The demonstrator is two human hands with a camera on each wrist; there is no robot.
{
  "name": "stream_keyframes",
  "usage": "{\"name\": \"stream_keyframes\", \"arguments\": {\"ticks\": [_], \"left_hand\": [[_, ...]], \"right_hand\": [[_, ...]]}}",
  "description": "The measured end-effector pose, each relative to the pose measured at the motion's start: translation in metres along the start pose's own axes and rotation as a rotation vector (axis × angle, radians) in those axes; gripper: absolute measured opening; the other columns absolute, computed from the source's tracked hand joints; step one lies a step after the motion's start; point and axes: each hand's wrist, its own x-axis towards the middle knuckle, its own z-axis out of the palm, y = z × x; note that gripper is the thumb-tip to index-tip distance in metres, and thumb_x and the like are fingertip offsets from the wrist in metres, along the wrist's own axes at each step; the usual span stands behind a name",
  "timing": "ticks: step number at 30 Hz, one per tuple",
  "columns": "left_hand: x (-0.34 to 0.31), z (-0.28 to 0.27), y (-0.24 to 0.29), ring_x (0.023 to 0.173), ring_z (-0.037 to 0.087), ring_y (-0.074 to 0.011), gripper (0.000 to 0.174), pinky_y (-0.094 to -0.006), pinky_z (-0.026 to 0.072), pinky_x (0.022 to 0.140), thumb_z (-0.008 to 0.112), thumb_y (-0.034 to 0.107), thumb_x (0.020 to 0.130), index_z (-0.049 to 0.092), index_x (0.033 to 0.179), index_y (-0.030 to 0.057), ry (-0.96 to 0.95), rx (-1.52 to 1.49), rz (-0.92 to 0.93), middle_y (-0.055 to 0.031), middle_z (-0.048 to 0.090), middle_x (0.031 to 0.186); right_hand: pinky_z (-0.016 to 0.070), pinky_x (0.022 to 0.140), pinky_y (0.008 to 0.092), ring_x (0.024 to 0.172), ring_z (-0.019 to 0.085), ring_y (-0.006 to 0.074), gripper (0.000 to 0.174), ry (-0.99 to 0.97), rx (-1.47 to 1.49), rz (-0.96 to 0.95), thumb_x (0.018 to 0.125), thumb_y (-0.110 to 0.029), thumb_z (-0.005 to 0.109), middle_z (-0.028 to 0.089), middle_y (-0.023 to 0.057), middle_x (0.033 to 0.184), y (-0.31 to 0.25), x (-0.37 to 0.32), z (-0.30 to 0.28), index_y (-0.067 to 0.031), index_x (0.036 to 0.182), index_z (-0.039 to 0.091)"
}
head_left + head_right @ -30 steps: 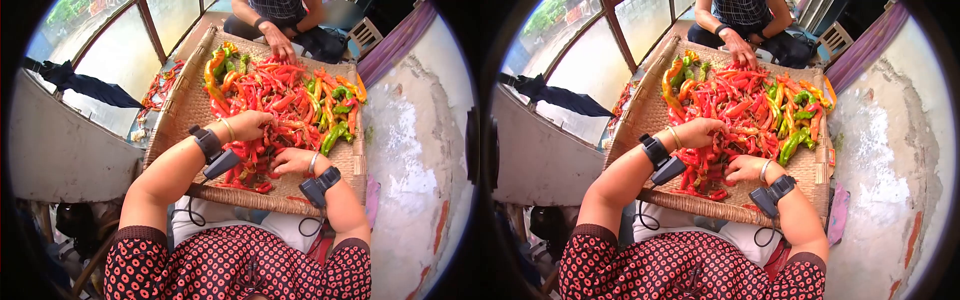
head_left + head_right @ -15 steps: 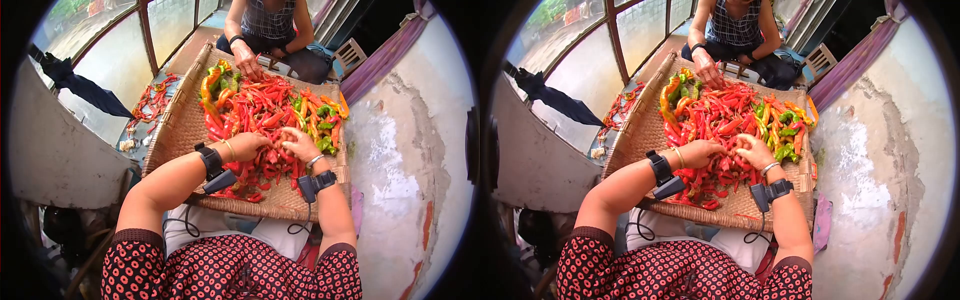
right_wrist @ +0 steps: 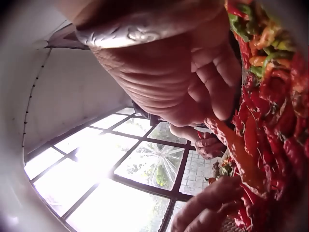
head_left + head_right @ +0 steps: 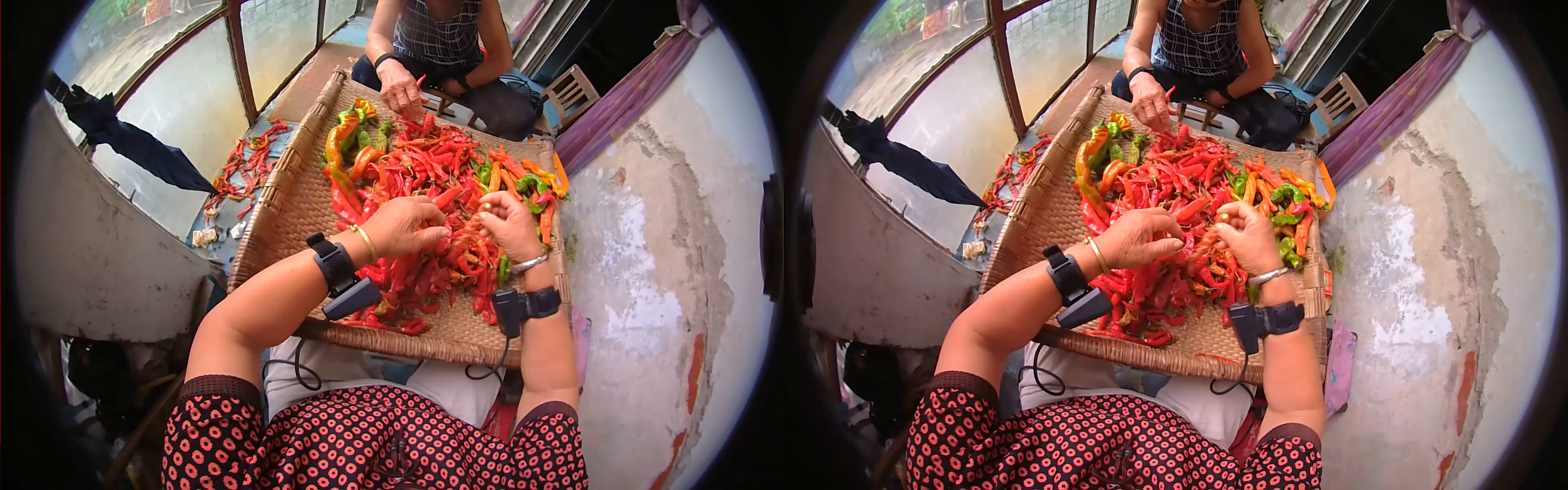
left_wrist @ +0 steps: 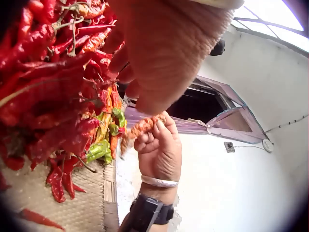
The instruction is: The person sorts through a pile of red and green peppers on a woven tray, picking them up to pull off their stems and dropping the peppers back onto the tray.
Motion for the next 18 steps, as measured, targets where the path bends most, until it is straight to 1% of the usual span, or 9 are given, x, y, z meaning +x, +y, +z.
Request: {"name": "stream_keyframes", "arguments": {"ticks": [1, 2, 4, 5, 6, 9, 13, 15, 18], "left_hand": [[0.001, 0.003, -0.002, 0.077, 0.059, -0.0217, 0.025, -0.0307, 0.0473, 0.068, 0.058, 0.024, 0.08, 0.06, 0.091, 0.0015, 0.004, -0.038, -0.008, -0.0097, 0.06, 0.082], [0.0, 0.006, 0.001, 0.077, 0.059, -0.0217, 0.025, -0.0307, 0.0473, 0.068, 0.058, 0.024, 0.08, 0.06, 0.091, 0.0015, 0.002, -0.033, -0.014, -0.0097, 0.06, 0.082], [-0.002, 0.012, 0.008, 0.069, 0.058, -0.0126, 0.025, -0.0259, 0.0475, 0.061, 0.058, 0.023, 0.081, 0.059, 0.094, 0.0023, -0.202, -0.378, -0.332, -0.0055, 0.06, 0.077], [-0.001, 0.014, 0.007, 0.064, 0.055, -0.0057, 0.023, -0.0207, 0.0461, 0.056, 0.057, 0.023, 0.083, 0.058, 0.094, 0.0033, -0.264, -0.398, -0.414, -0.0008, 0.06, 0.075], [-0.001, 0.018, 0.003, 0.064, 0.055, -0.0057, 0.023, -0.0207, 0.0461, 0.056, 0.057, 0.023, 0.083, 0.058, 0.094, 0.0033, -0.271, -0.393, -0.417, -0.0008, 0.06, 0.075], [-0.001, 0.019, -0.002, 0.053, 0.05, -0.0036, 0.018, -0.0167, 0.0405, 0.048, 0.054, 0.025, 0.085, 0.057, 0.087, 0.0069, -0.338, -0.75, -0.53, 0.0024, 0.059, 0.072], [-0.001, 0.019, -0.001, 0.05, 0.048, -0.0022, 0.019, -0.0155, 0.0377, 0.044, 0.054, 0.026, 0.085, 0.057, 0.086, 0.0079, -0.435, -0.781, -0.559, 0.0024, 0.059, 0.071], [-0.003, 0.021, -0.003, 0.049, 0.049, -0.0014, 0.016, -0.0144, 0.0364, 0.043, 0.054, 0.024, 0.085, 0.057, 0.082, 0.0082, -0.472, -0.869, -0.622, 0.0024, 0.06, 0.07], [0.0, 0.009, -0.003, 0.048, 0.05, -0.0019, 0.013, -0.0142, 0.0354, 0.041, 0.055, 0.02, 0.084, 0.056, 0.079, 0.0081, -0.503, -0.838, -0.64, 0.0018, 0.06, 0.068]], "right_hand": [[0.0482, 0.053, 0.0191, 0.06, 0.055, 0.0069, 0.016, -0.034, 0.053, 0.008, 0.077, 0.0, 0.057, 0.056, 0.0023, 0.076, 0.007, 0.0, 0.005, -0.001, 0.092, 0.052], [0.0465, 0.052, 0.0184, 0.06, 0.055, 0.0065, 0.015, -0.043, 0.106, -0.002, 0.078, -0.001, 0.056, 0.055, 0.0016, 0.074, 0.008, -0.001, 0.013, -0.001, 0.092, 0.051], [0.045, 0.051, 0.018, 0.059, 0.054, 0.0064, 0.014, -0.07, 0.184, 0.009, 0.079, -0.001, 0.056, 0.056, 0.0018, 0.075, 0.02, -0.002, 0.02, -0.0012, 0.092, 0.05], [0.045, 0.051, 0.018, 0.059, 0.054, 0.0064, 0.014, -0.066, 0.192, 0.01, 0.079, -0.001, 0.056, 0.056, 0.0018, 0.075, 0.022, -0.005, 0.021, -0.0012, 0.092, 0.05], [0.0445, 0.051, 0.018, 0.059, 0.054, 0.0064, 0.013, -0.086, 0.215, 0.069, 0.079, -0.002, 0.056, 0.056, 0.002, 0.076, 0.019, -0.009, 0.022, -0.0013, 0.091, 0.05], [0.0441, 0.052, 0.0179, 0.059, 0.054, 0.0064, 0.012, -0.094, 0.246, 0.128, 0.08, -0.002, 0.056, 0.056, 0.002, 0.076, 0.02, -0.013, 0.021, -0.0015, 0.091, 0.05], [0.0441, 0.052, 0.0179, 0.059, 0.053, 0.0064, 0.013, -0.085, 0.268, 0.099, 0.08, -0.004, 0.056, 0.057, 0.0018, 0.075, 0.029, -0.015, 0.02, -0.0016, 0.092, 0.051], [0.0439, 0.052, 0.0178, 0.059, 0.053, 0.0063, 0.014, -0.091, 0.27, 0.077, 0.081, -0.005, 0.056, 0.057, 0.0017, 0.075, 0.03, -0.015, 0.021, -0.0016, 0.094, 0.051], [0.0427, 0.05, 0.0172, 0.057, 0.053, 0.0055, 0.017, -0.099, 0.267, 0.106, 0.083, -0.01, 0.056, 0.057, 0.0011, 0.073, 0.03, -0.015, 0.018, -0.0021, 0.097, 0.052]]}}
